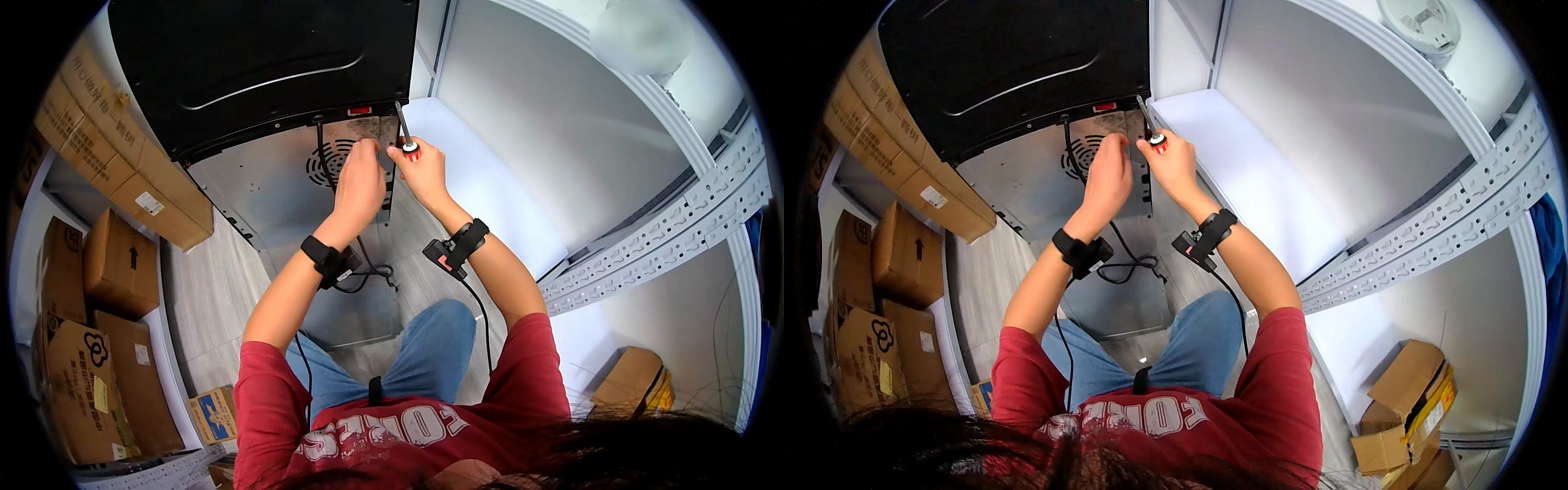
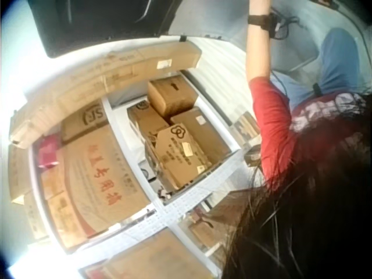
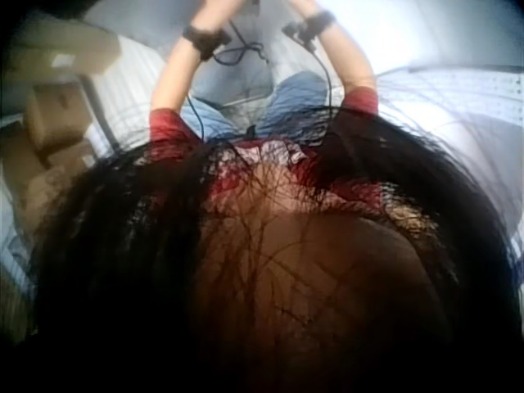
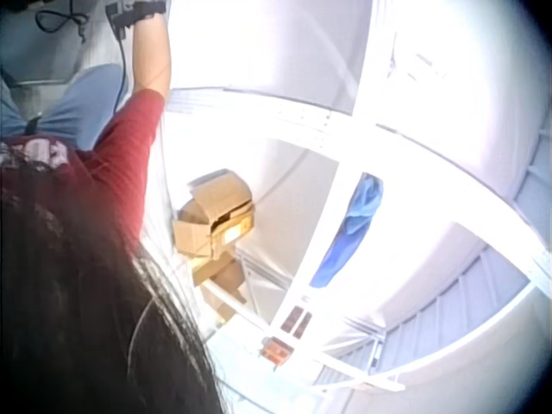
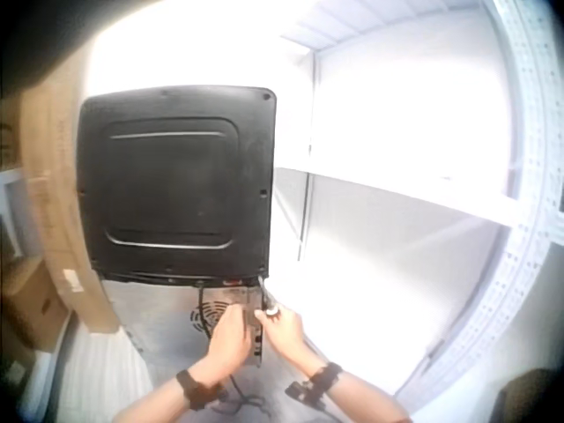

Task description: The person unscrews several screws from the back panel of a large electronic appliance using a screwdriver, and then begins unscrewing screws from the base of the unit.

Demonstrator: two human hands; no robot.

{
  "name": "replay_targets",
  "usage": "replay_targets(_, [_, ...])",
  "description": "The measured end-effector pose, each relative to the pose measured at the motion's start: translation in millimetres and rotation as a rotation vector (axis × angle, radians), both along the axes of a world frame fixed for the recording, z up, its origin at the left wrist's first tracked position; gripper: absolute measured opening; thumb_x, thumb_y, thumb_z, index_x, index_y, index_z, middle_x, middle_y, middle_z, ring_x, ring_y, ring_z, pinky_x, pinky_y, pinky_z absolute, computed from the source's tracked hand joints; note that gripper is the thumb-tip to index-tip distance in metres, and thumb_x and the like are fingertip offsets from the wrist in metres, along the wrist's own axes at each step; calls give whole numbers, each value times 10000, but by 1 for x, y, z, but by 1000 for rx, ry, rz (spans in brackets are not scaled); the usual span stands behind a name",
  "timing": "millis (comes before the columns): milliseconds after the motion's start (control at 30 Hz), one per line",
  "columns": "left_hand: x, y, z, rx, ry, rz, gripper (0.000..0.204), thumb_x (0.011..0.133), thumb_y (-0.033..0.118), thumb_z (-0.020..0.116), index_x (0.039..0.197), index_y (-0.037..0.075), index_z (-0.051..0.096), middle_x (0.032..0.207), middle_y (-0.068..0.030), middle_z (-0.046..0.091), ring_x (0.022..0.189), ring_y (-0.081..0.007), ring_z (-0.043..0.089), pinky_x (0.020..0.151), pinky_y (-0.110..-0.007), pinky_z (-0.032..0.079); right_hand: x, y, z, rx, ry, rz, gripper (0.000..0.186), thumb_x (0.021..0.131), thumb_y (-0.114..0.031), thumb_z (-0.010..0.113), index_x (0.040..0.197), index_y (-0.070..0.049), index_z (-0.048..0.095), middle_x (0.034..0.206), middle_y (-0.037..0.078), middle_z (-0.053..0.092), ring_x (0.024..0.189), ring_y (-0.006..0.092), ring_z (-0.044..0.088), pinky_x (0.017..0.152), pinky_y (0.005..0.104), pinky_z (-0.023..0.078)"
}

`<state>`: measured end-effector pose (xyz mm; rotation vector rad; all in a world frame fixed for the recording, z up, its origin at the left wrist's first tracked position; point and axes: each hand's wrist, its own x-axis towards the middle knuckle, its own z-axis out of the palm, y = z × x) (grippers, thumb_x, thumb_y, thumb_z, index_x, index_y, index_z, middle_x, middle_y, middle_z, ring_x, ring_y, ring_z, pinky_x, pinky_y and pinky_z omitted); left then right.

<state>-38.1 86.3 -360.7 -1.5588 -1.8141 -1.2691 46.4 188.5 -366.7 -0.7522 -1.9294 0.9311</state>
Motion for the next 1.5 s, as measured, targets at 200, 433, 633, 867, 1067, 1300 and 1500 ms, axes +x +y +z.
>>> replay_targets(200, [-9,3,1,-20,-413,-275,184,809,-115,393,949,-28,474,814,-117,594,713,-170,605,635,-263,488,-2,2,-2,10,39,-14,334,714,-277,680,860,17,619,685,176,616,643,317,611,571,360,459])
replay_targets(433, [-3,4,8,-22,-569,-234,99,861,-23,452,957,-29,478,756,-108,619,656,-148,615,616,-252,498,-2,0,-3,-4,62,-11,332,716,-270,670,880,14,622,693,174,621,643,310,615,573,353,465])
replay_targets(633, [1,7,7,-32,-497,-220,112,858,18,486,957,-27,462,731,-103,628,651,-141,620,600,-251,495,0,-1,-2,-25,62,-1,341,717,-282,662,887,12,623,706,180,624,665,320,619,587,362,472])
replay_targets(867, [-5,10,7,-16,-512,-214,110,843,44,527,928,-10,482,728,-94,630,643,-134,612,588,-246,482,2,-5,6,55,-20,-28,323,733,-274,652,877,14,621,708,190,620,683,340,616,592,376,474])
replay_targets(1067, [2,13,2,105,-516,-240,109,815,74,581,871,-19,564,717,-80,626,651,-102,588,602,-238,465,4,-4,4,91,-71,-41,336,752,-284,646,867,28,597,683,167,606,637,291,598,566,350,463])
replay_targets(1300, [0,12,2,103,-629,-258,113,794,75,600,859,-16,612,727,-59,629,659,-99,590,618,-227,470,38,-20,6,101,-380,39,355,761,-241,611,951,27,475,822,234,586,787,378,578,680,392,453])
replay_targets(1500, [-2,17,-2,119,-662,-260,138,759,55,602,872,-20,625,725,-78,634,648,-109,594,629,-230,479,58,-26,6,106,-462,83,342,753,-207,591,928,60,468,804,281,581,801,428,565,710,457,453])
